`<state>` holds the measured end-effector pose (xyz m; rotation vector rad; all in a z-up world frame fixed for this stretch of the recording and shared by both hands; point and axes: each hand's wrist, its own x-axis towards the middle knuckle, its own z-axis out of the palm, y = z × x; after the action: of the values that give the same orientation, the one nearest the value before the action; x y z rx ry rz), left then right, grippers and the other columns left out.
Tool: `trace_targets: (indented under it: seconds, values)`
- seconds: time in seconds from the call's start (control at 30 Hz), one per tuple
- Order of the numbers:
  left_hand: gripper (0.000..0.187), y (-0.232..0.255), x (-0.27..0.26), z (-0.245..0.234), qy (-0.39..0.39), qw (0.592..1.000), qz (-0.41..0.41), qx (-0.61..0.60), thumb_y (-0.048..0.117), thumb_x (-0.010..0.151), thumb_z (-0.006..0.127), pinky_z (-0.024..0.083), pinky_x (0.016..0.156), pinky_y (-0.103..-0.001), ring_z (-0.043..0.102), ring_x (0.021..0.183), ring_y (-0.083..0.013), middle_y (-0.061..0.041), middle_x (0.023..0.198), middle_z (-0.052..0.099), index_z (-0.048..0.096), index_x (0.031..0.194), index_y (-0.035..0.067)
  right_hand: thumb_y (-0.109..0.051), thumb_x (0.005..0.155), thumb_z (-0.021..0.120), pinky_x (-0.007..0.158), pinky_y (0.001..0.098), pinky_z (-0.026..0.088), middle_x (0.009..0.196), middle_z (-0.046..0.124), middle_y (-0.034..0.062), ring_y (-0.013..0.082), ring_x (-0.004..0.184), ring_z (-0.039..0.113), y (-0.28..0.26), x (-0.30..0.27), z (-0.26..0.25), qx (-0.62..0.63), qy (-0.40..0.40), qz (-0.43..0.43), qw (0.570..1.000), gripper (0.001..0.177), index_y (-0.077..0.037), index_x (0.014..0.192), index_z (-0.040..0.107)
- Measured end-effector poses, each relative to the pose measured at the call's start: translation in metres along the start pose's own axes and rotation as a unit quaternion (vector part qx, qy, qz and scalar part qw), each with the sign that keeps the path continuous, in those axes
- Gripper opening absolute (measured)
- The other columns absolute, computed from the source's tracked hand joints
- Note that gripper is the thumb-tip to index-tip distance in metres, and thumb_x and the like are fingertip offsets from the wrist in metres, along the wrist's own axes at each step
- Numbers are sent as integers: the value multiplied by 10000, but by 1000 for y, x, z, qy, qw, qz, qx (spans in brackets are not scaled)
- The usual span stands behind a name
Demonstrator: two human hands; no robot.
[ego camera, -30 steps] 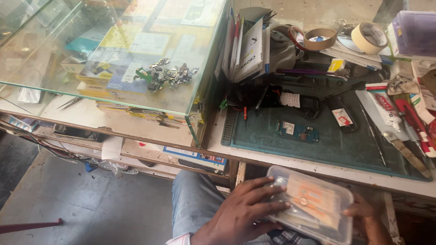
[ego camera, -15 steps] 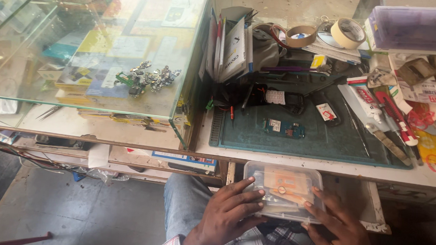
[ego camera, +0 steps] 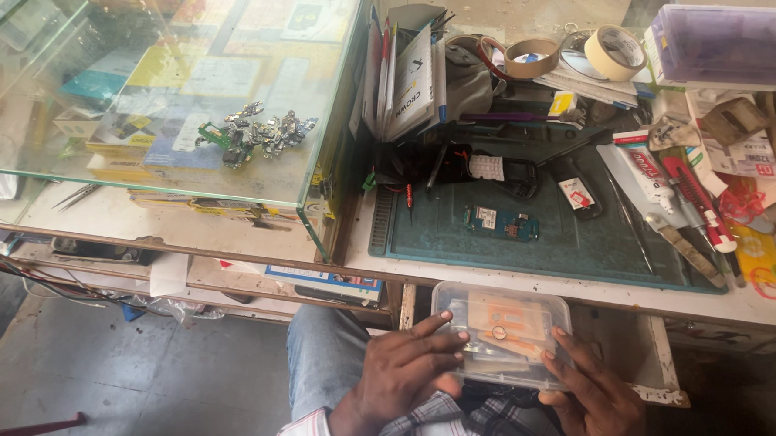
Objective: The person sorts small electronic components and circuit boards from a purple plastic container, placing some items on the workbench. The person then opens a second clear container, removes a small bag, and returns it. Finally, the person uses a screwdriver to work on a small circuit board on the mat.
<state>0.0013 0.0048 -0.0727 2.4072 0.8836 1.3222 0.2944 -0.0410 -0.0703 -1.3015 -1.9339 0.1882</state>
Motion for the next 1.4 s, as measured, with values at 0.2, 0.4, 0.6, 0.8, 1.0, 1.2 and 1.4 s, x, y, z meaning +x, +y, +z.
trace_targets:
  seconds: [0.2,0.4,0.6,0.8,1.0,1.2,1.4]
  values:
    - [722,0,6,-6,-1,1000,-27,-2,672,736,786,586,1022,-380,643,1375,-328,-130,1390,684,705,1129,72,-431,824,712,969,416,571,1368,656,90,301,1235,660,-6,10,-9,-24,-10,-16,1000,504,-102,1205,712]
    - [1138,-1,17,-4,-6,997,-72,-16,722,515,760,353,1200,-574,398,1490,-414,-213,1579,411,538,1399,42,-442,830,708,1037,410,545,1378,657,44,290,1289,624,-17,20,-16,-28,1,-26,999,481,-138,1203,722]
    - [1206,-2,12,-2,-36,993,-114,6,650,603,873,381,1215,-538,425,1514,-413,-228,1639,396,422,1548,52,-472,833,697,964,363,567,1294,692,32,236,1172,664,-18,27,-19,-18,21,-34,999,473,-154,1183,725]
    - [1356,-3,8,3,2,993,-115,-33,623,648,884,382,1213,-537,428,1496,-413,-256,1655,333,147,1627,43,-387,902,697,949,322,548,1178,731,27,174,1104,698,-11,52,-27,-4,96,-24,995,388,-114,1179,708]
    - [1407,-1,6,5,18,991,-119,-51,643,689,860,392,1220,-533,436,1485,-418,-265,1681,287,26,1639,27,-98,899,725,684,197,556,1078,667,19,55,935,675,-1,102,-5,208,205,144,945,324,-77,1166,543]
    - [1348,-2,8,3,-10,991,-132,-30,653,724,848,394,1210,-535,449,1474,-395,-244,1633,344,89,1637,16,-47,986,761,705,269,552,994,752,87,116,823,704,15,117,9,59,126,131,982,162,-16,1096,645]
    - [1148,0,14,-1,-39,990,-139,2,632,722,849,361,1215,-539,408,1497,-401,-232,1624,367,355,1558,20,-50,953,781,651,269,524,990,747,76,118,737,648,10,112,9,27,99,181,978,230,-44,1172,710]
